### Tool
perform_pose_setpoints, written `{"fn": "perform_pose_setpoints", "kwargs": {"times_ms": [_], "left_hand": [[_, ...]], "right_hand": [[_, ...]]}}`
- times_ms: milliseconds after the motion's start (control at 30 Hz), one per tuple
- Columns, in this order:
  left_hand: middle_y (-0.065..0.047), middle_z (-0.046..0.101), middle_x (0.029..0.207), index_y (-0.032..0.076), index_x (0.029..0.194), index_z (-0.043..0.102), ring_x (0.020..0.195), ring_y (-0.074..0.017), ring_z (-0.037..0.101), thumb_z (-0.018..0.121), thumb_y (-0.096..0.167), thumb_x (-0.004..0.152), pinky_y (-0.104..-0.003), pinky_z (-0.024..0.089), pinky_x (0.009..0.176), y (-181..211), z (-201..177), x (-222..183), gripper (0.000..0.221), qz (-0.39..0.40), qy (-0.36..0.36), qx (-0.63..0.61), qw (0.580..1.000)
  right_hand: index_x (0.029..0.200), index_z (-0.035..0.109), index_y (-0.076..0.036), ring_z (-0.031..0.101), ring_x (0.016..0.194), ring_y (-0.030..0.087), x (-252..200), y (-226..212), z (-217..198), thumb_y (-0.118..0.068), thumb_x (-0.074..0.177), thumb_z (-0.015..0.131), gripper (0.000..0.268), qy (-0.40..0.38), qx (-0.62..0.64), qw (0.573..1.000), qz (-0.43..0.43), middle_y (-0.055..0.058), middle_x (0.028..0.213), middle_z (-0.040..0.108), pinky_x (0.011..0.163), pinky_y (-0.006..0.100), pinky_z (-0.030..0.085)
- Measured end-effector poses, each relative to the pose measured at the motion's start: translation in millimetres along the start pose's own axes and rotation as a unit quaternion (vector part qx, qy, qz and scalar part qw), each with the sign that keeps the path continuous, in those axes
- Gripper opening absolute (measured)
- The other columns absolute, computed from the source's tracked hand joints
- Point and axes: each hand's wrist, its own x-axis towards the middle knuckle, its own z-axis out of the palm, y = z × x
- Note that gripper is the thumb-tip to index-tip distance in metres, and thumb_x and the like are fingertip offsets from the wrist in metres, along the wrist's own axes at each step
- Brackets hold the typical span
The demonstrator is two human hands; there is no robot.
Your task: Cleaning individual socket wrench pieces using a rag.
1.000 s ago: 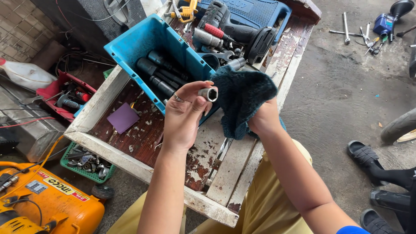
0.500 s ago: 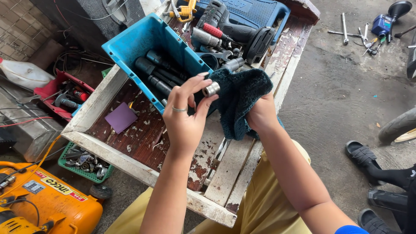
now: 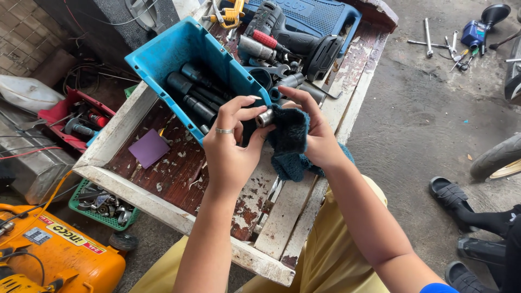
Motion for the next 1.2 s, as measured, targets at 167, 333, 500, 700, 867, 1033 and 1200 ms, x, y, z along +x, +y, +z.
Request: {"fn": "perform_pose_setpoints", "kwargs": {"times_ms": [167,333,500,700,867,1033,1200], "left_hand": [[0.005,0.079,0.104,0.016,0.122,0.063,0.065,-0.0153,0.059,0.086,0.011,0.084,-0.027,0.050,0.063,2.0,-0.2,-0.9,0.044,0.035,-0.023,0.044,0.998],[0.007,0.078,0.104,0.018,0.123,0.065,0.079,-0.0169,0.071,0.087,0.010,0.081,-0.030,0.053,0.071,-1.3,2.7,-1.8,0.048,0.087,-0.039,0.084,0.992],[0.004,0.077,0.107,0.015,0.116,0.064,0.062,-0.0140,0.064,0.088,0.014,0.087,-0.025,0.050,0.059,-2.2,-0.2,2.4,0.038,0.043,0.044,-0.005,0.998],[0.000,0.078,0.107,0.012,0.117,0.058,0.054,-0.0096,0.056,0.086,0.014,0.090,-0.021,0.040,0.053,-6.5,-4.8,3.8,0.040,0.056,0.088,0.000,0.995],[-0.003,0.079,0.104,0.010,0.110,0.063,0.060,-0.0142,0.065,0.089,0.013,0.083,-0.022,0.047,0.053,-2.8,12.4,-3.0,0.038,0.088,0.035,-0.052,0.994],[0.003,0.079,0.103,0.012,0.109,0.066,0.052,-0.0128,0.054,0.089,0.016,0.081,-0.025,0.050,0.055,3.6,14.8,-3.5,0.036,0.110,0.013,-0.018,0.994],[0.002,0.079,0.103,0.012,0.109,0.063,0.051,-0.0119,0.051,0.088,0.014,0.084,-0.022,0.047,0.053,3.9,9.7,-1.1,0.035,0.068,0.028,0.000,0.997]], "right_hand": [[0.156,0.035,0.001,0.067,0.091,0.013,3.7,-5.1,-1.9,-0.015,0.090,0.079,0.081,-0.026,-0.025,0.999,0.005,0.010,0.101,0.068,0.086,0.027,0.054],[0.151,0.042,0.004,0.062,0.082,0.010,6.2,-4.5,-3.8,-0.006,0.084,0.081,0.078,-0.015,-0.016,1.000,0.019,0.007,0.087,0.066,0.080,0.023,0.049],[0.138,0.045,0.002,0.063,0.088,0.013,8.3,-9.2,1.4,-0.007,0.085,0.080,0.064,0.021,0.022,0.999,0.026,0.009,0.094,0.066,0.082,0.024,0.049],[0.123,0.049,-0.001,0.063,0.095,0.016,13.2,-14.5,6.8,-0.008,0.086,0.078,0.048,0.053,0.067,0.996,0.036,0.012,0.101,0.067,0.083,0.025,0.049],[0.111,0.052,-0.002,0.064,0.100,0.018,8.1,-12.5,21.1,-0.009,0.087,0.077,0.036,0.088,0.102,0.990,0.046,0.014,0.107,0.067,0.085,0.026,0.049],[0.100,0.055,-0.004,0.064,0.105,0.020,1.1,-8.8,41.2,-0.010,0.088,0.076,0.026,0.122,0.143,0.981,0.056,0.016,0.112,0.067,0.086,0.027,0.049],[0.087,0.058,-0.007,0.062,0.119,0.024,0.3,-3.3,40.6,-0.017,0.092,0.075,0.020,0.165,0.102,0.981,0.026,0.017,0.124,0.066,0.093,0.028,0.048]]}}
